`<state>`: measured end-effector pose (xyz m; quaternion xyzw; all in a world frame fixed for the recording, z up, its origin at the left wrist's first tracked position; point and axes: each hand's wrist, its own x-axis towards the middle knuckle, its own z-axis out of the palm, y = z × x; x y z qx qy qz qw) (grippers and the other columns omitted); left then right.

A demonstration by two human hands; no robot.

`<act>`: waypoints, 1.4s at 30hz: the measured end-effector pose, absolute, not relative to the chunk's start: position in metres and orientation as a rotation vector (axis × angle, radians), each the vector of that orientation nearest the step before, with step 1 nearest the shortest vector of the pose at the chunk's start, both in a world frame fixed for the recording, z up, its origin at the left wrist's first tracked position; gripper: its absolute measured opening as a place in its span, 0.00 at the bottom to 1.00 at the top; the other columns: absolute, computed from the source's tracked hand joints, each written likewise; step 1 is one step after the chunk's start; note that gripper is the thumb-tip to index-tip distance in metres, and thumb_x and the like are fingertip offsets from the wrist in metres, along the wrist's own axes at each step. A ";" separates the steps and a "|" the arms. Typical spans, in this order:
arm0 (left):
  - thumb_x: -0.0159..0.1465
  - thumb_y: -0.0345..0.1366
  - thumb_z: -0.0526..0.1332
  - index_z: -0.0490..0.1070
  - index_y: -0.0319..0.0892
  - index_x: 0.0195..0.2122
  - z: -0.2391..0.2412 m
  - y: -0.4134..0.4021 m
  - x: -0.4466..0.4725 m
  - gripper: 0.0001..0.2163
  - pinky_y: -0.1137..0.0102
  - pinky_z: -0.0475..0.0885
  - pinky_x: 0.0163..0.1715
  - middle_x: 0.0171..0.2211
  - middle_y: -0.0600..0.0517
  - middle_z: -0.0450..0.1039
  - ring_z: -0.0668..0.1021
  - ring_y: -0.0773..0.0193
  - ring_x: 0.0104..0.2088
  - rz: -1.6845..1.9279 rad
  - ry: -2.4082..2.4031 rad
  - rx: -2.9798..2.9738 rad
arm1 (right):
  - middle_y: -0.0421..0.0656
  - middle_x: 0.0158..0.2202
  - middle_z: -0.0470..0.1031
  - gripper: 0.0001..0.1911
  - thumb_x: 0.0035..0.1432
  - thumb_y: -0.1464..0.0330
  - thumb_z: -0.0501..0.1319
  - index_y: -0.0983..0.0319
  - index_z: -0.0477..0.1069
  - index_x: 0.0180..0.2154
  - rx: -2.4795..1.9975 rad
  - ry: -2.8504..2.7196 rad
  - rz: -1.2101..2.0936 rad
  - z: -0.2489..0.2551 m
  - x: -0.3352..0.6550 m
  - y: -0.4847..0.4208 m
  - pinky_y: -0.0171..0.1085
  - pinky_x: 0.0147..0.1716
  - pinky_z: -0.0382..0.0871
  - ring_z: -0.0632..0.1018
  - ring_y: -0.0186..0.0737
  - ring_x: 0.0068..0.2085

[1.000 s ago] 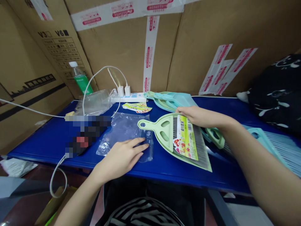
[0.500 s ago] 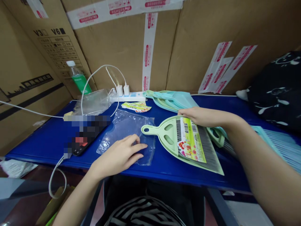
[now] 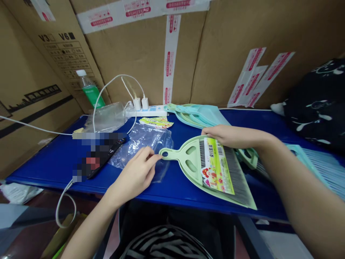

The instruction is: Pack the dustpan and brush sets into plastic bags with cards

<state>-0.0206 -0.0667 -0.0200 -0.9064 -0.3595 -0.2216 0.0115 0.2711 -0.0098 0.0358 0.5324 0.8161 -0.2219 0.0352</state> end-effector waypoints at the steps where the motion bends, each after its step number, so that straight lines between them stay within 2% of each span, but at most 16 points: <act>1: 0.65 0.23 0.50 0.68 0.41 0.48 -0.020 -0.067 -0.020 0.14 0.66 0.74 0.40 0.39 0.48 0.68 0.73 0.61 0.40 -0.697 -1.109 -2.833 | 0.45 0.32 0.73 0.06 0.52 0.74 0.49 0.58 0.61 0.29 1.633 2.512 -0.686 0.036 0.268 -0.010 0.38 0.33 0.64 0.75 0.43 0.34; 5: 0.61 0.18 0.49 0.69 0.39 0.47 -0.022 -0.068 -0.019 0.18 0.66 0.75 0.39 0.39 0.48 0.69 0.74 0.61 0.39 -0.684 -1.021 -2.796 | 0.46 0.32 0.74 0.08 0.55 0.74 0.48 0.58 0.61 0.29 1.669 2.519 -0.661 0.035 0.260 -0.011 0.37 0.34 0.64 0.74 0.43 0.35; 12: 0.61 0.19 0.50 0.73 0.41 0.41 -0.023 -0.072 -0.015 0.16 0.67 0.74 0.36 0.36 0.50 0.74 0.73 0.62 0.36 -0.718 -0.957 -2.703 | 0.45 0.32 0.76 0.08 0.55 0.75 0.48 0.58 0.63 0.31 1.743 2.549 -0.574 0.031 0.262 -0.009 0.37 0.31 0.65 0.76 0.42 0.33; 17: 0.59 0.16 0.49 0.74 0.42 0.33 -0.027 -0.071 -0.011 0.18 0.71 0.73 0.32 0.32 0.53 0.77 0.72 0.62 0.35 -0.806 -0.931 -2.704 | 0.46 0.33 0.77 0.08 0.56 0.75 0.49 0.59 0.64 0.31 1.782 2.584 -0.610 0.027 0.255 -0.008 0.38 0.31 0.66 0.77 0.44 0.34; 24: 0.58 0.15 0.49 0.76 0.43 0.38 -0.025 -0.074 -0.011 0.21 0.70 0.74 0.35 0.37 0.53 0.78 0.70 0.61 0.37 -0.676 -0.946 -2.774 | 0.47 0.34 0.77 0.10 0.59 0.72 0.47 0.59 0.66 0.33 1.811 2.596 -0.537 0.031 0.255 -0.010 0.40 0.33 0.66 0.77 0.47 0.36; 28: 0.61 0.18 0.50 0.75 0.43 0.40 -0.026 -0.075 -0.010 0.18 0.70 0.75 0.38 0.35 0.52 0.76 0.72 0.62 0.37 -0.734 -0.945 -2.812 | 0.46 0.32 0.77 0.12 0.61 0.70 0.45 0.58 0.66 0.33 1.744 2.662 -0.549 0.029 0.254 -0.010 0.40 0.32 0.66 0.77 0.45 0.34; 36: 0.64 0.21 0.50 0.68 0.42 0.33 -0.032 -0.076 -0.004 0.11 0.75 0.72 0.31 0.37 0.50 0.70 0.75 0.67 0.34 -1.012 -1.023 -2.619 | 0.47 0.34 0.77 0.09 0.59 0.74 0.47 0.59 0.63 0.31 1.760 2.602 -0.551 0.026 0.249 -0.011 0.39 0.33 0.65 0.77 0.44 0.36; 42: 0.64 0.20 0.50 0.63 0.44 0.35 -0.025 -0.077 0.004 0.10 0.74 0.72 0.36 0.35 0.53 0.68 0.74 0.68 0.36 -1.118 -1.088 -2.617 | 0.48 0.37 0.78 0.11 0.62 0.72 0.45 0.60 0.65 0.33 1.779 2.545 -0.603 0.030 0.242 -0.016 0.38 0.36 0.65 0.76 0.44 0.37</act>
